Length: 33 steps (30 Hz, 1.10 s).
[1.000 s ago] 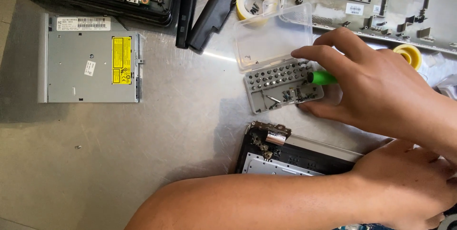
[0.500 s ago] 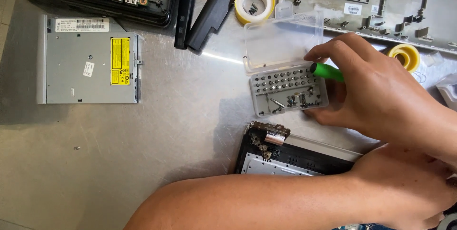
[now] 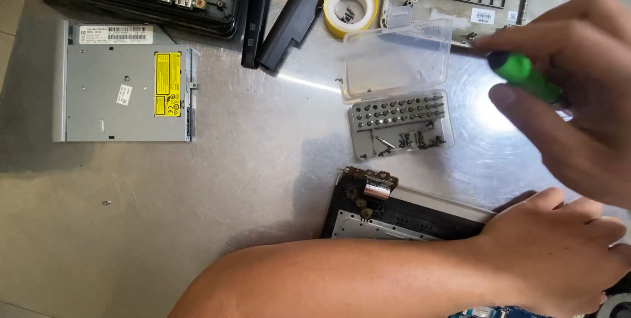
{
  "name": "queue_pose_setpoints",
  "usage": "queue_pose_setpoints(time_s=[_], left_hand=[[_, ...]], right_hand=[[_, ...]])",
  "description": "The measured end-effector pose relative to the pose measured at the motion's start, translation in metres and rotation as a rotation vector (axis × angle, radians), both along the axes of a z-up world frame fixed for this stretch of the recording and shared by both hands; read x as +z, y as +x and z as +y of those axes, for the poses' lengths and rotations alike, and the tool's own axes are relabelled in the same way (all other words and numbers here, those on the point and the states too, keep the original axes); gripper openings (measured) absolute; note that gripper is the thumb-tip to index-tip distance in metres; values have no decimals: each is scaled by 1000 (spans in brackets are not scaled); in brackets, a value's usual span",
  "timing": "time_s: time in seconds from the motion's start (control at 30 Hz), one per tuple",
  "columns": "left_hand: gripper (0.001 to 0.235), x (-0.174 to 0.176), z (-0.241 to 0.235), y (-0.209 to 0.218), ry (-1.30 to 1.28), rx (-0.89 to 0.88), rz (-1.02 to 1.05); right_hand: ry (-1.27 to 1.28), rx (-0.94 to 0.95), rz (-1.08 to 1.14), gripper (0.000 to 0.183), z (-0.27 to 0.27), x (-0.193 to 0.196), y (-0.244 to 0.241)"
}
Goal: The person uses a green-handled screwdriver to remove screws from the laptop's cooling fan assembly. They then switch to a blue-handled screwdriver to continue unscrewing components near the fan and heat pipe. The person carefully handles the internal parts while working on the disassembled laptop.
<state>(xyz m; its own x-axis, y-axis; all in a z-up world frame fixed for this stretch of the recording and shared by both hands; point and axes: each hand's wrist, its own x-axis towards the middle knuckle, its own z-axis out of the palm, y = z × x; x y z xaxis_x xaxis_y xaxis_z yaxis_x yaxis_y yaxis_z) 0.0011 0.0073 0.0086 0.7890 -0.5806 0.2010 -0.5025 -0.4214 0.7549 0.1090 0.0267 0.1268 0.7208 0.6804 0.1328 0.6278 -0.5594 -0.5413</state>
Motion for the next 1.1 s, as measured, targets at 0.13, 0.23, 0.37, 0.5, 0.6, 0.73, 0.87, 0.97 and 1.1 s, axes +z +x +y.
queue_pose_setpoints(time_s=[0.13,0.23,0.37,0.5,0.6,0.73,0.87,0.97,1.1], left_hand=[[39,5,5,4,36,-68,28],[44,5,6,4,47,-83,18],[46,-6,-3,-2,65,-6,-73],[48,-4,-1,1,95,-21,-76],[47,-8,-5,-1,89,10,-97],[48,-5,-2,2,71,-16,-64],[48,-6,-2,2,39,-20,-54],[51,-4,1,3,52,-9,-75],[48,6,15,12,-8,-121,-19]], right_hand=[[234,86,58,43,-27,-34,19],[417,-49,148,40,-25,-48,19],[408,5,99,30,-8,-40,10],[437,-10,125,36,-6,-44,12],[472,5,183,37,-1,-44,10],[481,-5,214,36,9,-35,3],[472,-14,226,32,11,-33,0],[481,-24,191,33,1,-36,3],[446,-107,88,33,-53,-49,12]])
